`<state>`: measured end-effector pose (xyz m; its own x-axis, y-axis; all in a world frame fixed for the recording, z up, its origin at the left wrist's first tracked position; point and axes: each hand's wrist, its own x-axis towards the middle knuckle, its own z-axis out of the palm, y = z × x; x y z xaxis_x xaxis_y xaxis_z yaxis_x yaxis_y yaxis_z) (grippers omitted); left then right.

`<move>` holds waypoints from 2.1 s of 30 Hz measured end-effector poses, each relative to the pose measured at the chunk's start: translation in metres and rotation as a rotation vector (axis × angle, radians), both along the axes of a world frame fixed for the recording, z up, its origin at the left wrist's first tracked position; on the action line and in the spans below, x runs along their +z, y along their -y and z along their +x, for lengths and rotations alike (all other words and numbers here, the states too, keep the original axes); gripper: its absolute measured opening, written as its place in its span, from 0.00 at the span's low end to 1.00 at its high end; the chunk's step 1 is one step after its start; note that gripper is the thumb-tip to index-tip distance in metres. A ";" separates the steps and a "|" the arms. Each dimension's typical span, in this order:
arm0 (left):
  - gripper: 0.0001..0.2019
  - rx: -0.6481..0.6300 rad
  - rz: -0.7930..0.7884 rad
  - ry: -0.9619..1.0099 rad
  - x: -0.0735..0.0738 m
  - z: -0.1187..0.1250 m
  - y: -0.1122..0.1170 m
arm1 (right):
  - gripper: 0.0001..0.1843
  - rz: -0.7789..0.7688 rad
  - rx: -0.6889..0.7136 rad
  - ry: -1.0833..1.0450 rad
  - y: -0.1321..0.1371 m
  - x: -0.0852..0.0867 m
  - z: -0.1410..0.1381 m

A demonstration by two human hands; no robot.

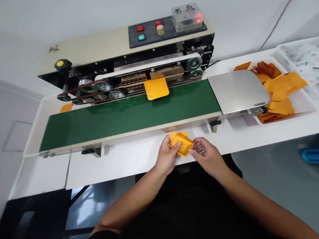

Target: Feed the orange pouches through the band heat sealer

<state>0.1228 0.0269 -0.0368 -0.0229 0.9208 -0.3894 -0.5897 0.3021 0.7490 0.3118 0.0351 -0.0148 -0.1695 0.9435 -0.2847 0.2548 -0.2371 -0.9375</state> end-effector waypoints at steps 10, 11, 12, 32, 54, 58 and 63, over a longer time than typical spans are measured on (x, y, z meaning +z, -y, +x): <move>0.30 -0.024 0.016 -0.029 0.012 0.006 0.006 | 0.18 -0.021 0.014 -0.010 0.001 -0.003 -0.010; 0.30 -0.025 0.012 -0.034 0.013 0.006 0.007 | 0.19 -0.027 0.009 -0.012 0.001 -0.004 -0.011; 0.31 -0.026 0.008 -0.038 0.013 0.006 0.007 | 0.19 -0.032 0.002 -0.012 0.001 -0.004 -0.011; 0.31 -0.045 -0.038 -0.024 0.001 0.003 0.010 | 0.20 0.005 -0.189 -0.080 0.001 -0.001 -0.009; 0.35 -0.027 -0.069 -0.111 0.001 -0.006 -0.002 | 0.29 -0.128 -0.383 -0.329 -0.014 0.030 -0.013; 0.34 -0.020 -0.052 -0.119 -0.002 -0.009 -0.003 | 0.28 -0.076 -0.341 -0.310 -0.021 0.054 -0.002; 0.34 -0.022 -0.054 -0.152 -0.004 -0.011 -0.003 | 0.22 0.101 -0.392 -0.339 -0.064 0.097 0.030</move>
